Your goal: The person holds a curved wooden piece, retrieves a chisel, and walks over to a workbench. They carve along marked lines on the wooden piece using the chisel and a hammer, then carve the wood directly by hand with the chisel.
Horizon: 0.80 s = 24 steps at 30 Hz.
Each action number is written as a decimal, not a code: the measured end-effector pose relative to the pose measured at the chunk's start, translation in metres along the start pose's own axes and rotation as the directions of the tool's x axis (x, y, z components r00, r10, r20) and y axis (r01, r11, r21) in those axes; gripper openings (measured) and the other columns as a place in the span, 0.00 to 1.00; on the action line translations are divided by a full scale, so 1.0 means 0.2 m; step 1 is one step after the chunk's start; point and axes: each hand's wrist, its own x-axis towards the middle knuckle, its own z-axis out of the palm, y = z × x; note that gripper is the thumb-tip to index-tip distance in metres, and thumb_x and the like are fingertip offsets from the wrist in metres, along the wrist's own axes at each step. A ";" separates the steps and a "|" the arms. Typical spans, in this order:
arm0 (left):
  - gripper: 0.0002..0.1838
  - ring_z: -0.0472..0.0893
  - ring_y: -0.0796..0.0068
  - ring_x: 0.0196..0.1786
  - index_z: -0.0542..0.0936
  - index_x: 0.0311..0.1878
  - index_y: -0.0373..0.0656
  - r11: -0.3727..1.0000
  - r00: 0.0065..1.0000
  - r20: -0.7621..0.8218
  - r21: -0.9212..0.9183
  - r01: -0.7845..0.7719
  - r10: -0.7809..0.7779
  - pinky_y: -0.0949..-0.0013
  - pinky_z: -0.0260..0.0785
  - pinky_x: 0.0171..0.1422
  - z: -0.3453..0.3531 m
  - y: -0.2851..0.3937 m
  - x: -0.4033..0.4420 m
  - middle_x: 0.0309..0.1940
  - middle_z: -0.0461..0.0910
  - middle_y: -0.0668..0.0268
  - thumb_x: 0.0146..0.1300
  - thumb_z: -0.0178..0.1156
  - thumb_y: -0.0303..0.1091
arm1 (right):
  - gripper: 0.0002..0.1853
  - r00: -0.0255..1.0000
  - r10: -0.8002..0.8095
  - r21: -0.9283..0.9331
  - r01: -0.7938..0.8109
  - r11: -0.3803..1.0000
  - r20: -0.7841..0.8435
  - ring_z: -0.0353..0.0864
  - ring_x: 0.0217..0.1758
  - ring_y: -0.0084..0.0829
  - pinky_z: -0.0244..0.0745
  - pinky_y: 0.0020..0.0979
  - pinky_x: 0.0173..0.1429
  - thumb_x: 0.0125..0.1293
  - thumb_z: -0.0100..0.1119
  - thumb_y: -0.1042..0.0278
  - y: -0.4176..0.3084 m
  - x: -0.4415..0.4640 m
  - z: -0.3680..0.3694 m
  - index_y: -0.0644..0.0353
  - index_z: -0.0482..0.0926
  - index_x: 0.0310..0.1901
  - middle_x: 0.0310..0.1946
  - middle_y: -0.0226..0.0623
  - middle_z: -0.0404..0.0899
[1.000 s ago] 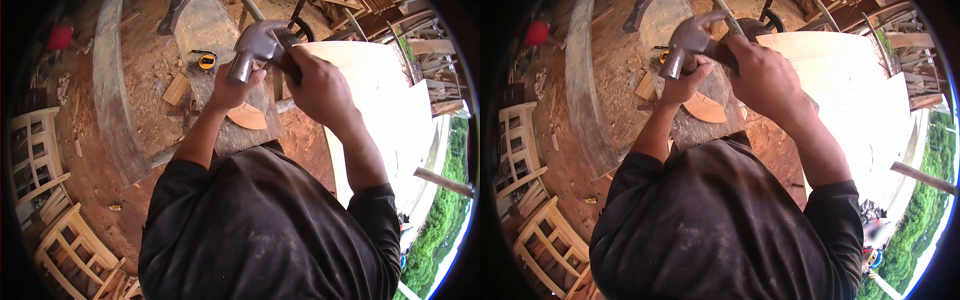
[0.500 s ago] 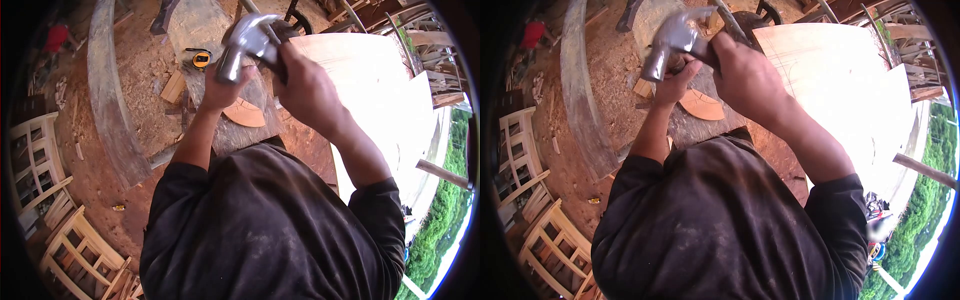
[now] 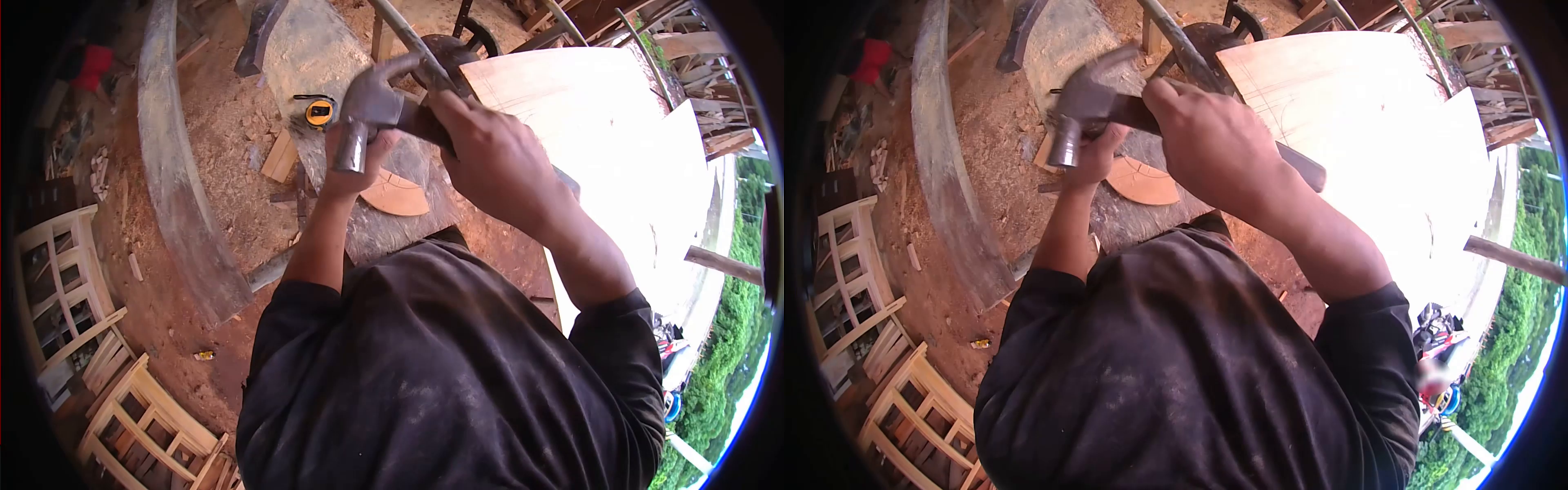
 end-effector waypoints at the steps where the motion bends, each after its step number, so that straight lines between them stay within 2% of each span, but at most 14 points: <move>1: 0.06 0.77 0.84 0.31 0.82 0.40 0.36 0.995 0.996 -0.007 -0.034 0.090 -0.090 0.74 0.71 0.36 -0.01 0.00 -0.02 0.29 0.81 0.69 0.61 0.66 0.25 | 0.06 1.000 0.004 0.000 -0.004 1.000 0.010 0.84 0.38 0.54 0.78 0.51 0.42 0.65 0.49 0.76 -0.02 0.00 -0.01 0.64 0.68 0.43 0.33 0.52 0.81; 3: 0.05 0.78 0.84 0.32 0.81 0.39 0.35 0.998 0.999 0.010 0.032 0.047 -0.048 0.73 0.72 0.37 -0.01 -0.01 -0.04 0.29 0.82 0.68 0.62 0.66 0.25 | 0.09 0.990 0.099 0.161 -0.083 0.984 -0.097 0.84 0.39 0.54 0.77 0.51 0.43 0.64 0.53 0.75 -0.05 0.00 0.00 0.63 0.69 0.44 0.34 0.52 0.81; 4: 0.04 0.78 0.84 0.32 0.82 0.39 0.36 0.998 0.999 0.018 0.039 0.050 -0.051 0.73 0.72 0.37 0.00 0.01 -0.04 0.30 0.82 0.68 0.62 0.66 0.25 | 0.09 0.990 0.103 0.163 -0.086 0.983 -0.093 0.84 0.39 0.54 0.77 0.51 0.43 0.64 0.53 0.75 -0.03 -0.01 0.03 0.63 0.69 0.44 0.34 0.52 0.81; 6: 0.03 0.77 0.86 0.31 0.82 0.37 0.39 0.997 0.998 0.056 0.078 -0.004 -0.001 0.75 0.70 0.36 -0.01 0.02 -0.02 0.29 0.83 0.69 0.61 0.67 0.24 | 0.12 0.995 0.101 0.011 -0.101 0.995 0.005 0.83 0.39 0.54 0.77 0.50 0.43 0.62 0.59 0.73 0.04 -0.02 0.11 0.62 0.70 0.45 0.34 0.53 0.80; 7: 0.03 0.77 0.86 0.31 0.82 0.37 0.39 0.997 0.998 0.062 0.075 -0.011 0.006 0.75 0.70 0.36 -0.01 0.01 -0.01 0.29 0.83 0.69 0.61 0.67 0.24 | 0.12 0.995 0.103 0.008 -0.103 0.995 -0.003 0.83 0.39 0.54 0.77 0.50 0.43 0.62 0.59 0.73 0.06 -0.04 0.12 0.62 0.70 0.45 0.34 0.53 0.80; 9: 0.03 0.77 0.87 0.30 0.81 0.34 0.41 0.993 0.996 -0.047 -0.078 -0.086 0.082 0.78 0.67 0.33 0.00 -0.01 0.01 0.28 0.82 0.71 0.62 0.66 0.24 | 0.15 0.994 0.107 0.199 -0.105 0.974 0.001 0.83 0.40 0.55 0.77 0.50 0.43 0.62 0.62 0.70 0.07 -0.06 0.14 0.61 0.70 0.48 0.35 0.53 0.81; 10: 0.06 0.74 0.89 0.28 0.79 0.31 0.42 0.997 0.999 -0.025 -0.067 -0.021 0.020 0.79 0.63 0.31 -0.05 0.00 0.06 0.26 0.80 0.74 0.63 0.66 0.23 | 0.14 0.984 0.173 0.246 -0.175 0.953 0.029 0.83 0.40 0.55 0.77 0.51 0.44 0.64 0.61 0.68 0.07 -0.08 0.16 0.60 0.71 0.48 0.34 0.52 0.81; 11: 0.09 0.71 0.89 0.25 0.77 0.28 0.42 0.987 0.981 -0.126 -0.094 0.133 -0.145 0.79 0.60 0.29 -0.04 0.01 0.07 0.23 0.76 0.76 0.64 0.65 0.23 | 0.14 0.986 0.165 0.242 -0.169 0.955 0.039 0.83 0.40 0.55 0.77 0.51 0.44 0.64 0.61 0.68 0.09 -0.12 0.22 0.60 0.71 0.48 0.34 0.52 0.81; 13: 0.07 0.70 0.87 0.25 0.78 0.30 0.42 0.975 0.974 -0.108 -0.123 0.186 -0.200 0.78 0.61 0.30 -0.08 0.01 0.09 0.23 0.74 0.76 0.66 0.63 0.26 | 0.19 0.927 0.303 0.366 -0.367 0.855 0.220 0.84 0.37 0.54 0.76 0.50 0.40 0.61 0.64 0.67 0.16 -0.21 0.41 0.58 0.74 0.53 0.31 0.51 0.82; 15: 0.07 0.71 0.86 0.26 0.78 0.31 0.42 0.967 0.987 -0.066 -0.217 0.130 -0.148 0.78 0.62 0.31 -0.10 -0.01 0.11 0.23 0.75 0.74 0.67 0.63 0.27 | 0.15 0.934 0.211 0.383 -0.315 0.868 0.289 0.83 0.40 0.56 0.78 0.51 0.45 0.62 0.62 0.64 0.16 -0.32 0.55 0.58 0.75 0.49 0.31 0.51 0.82; 17: 0.06 0.72 0.85 0.27 0.78 0.33 0.41 0.946 0.994 -0.018 -0.311 0.093 -0.104 0.77 0.63 0.32 -0.11 -0.02 0.11 0.23 0.75 0.73 0.67 0.62 0.29 | 0.17 0.886 0.266 0.356 -0.406 0.842 0.381 0.84 0.40 0.55 0.77 0.49 0.45 0.61 0.62 0.64 0.16 -0.35 0.65 0.59 0.77 0.51 0.32 0.52 0.82; 19: 0.06 0.73 0.83 0.28 0.79 0.35 0.40 0.948 0.992 0.018 -0.295 0.121 -0.121 0.75 0.64 0.35 -0.12 -0.02 0.10 0.24 0.76 0.71 0.69 0.61 0.31 | 0.22 0.946 0.256 0.344 -0.312 0.886 0.200 0.83 0.43 0.56 0.77 0.49 0.47 0.62 0.62 0.64 0.16 -0.38 0.73 0.57 0.76 0.58 0.38 0.55 0.82; 20: 0.06 0.73 0.83 0.28 0.79 0.35 0.40 0.948 0.992 0.023 -0.293 0.127 -0.126 0.75 0.64 0.35 -0.12 -0.01 0.11 0.24 0.76 0.71 0.69 0.61 0.31 | 0.27 0.949 0.214 0.354 -0.287 0.890 0.233 0.83 0.45 0.56 0.78 0.50 0.48 0.64 0.59 0.64 0.17 -0.39 0.75 0.54 0.73 0.66 0.44 0.57 0.80; 24: 0.08 0.76 0.80 0.30 0.79 0.33 0.38 0.981 0.981 0.121 -0.103 0.165 -0.152 0.72 0.68 0.37 -0.09 0.07 0.12 0.25 0.78 0.67 0.69 0.59 0.31 | 0.27 0.906 0.244 0.337 -0.363 0.869 0.346 0.83 0.45 0.57 0.78 0.51 0.47 0.68 0.55 0.64 0.16 -0.39 0.79 0.50 0.70 0.70 0.44 0.58 0.79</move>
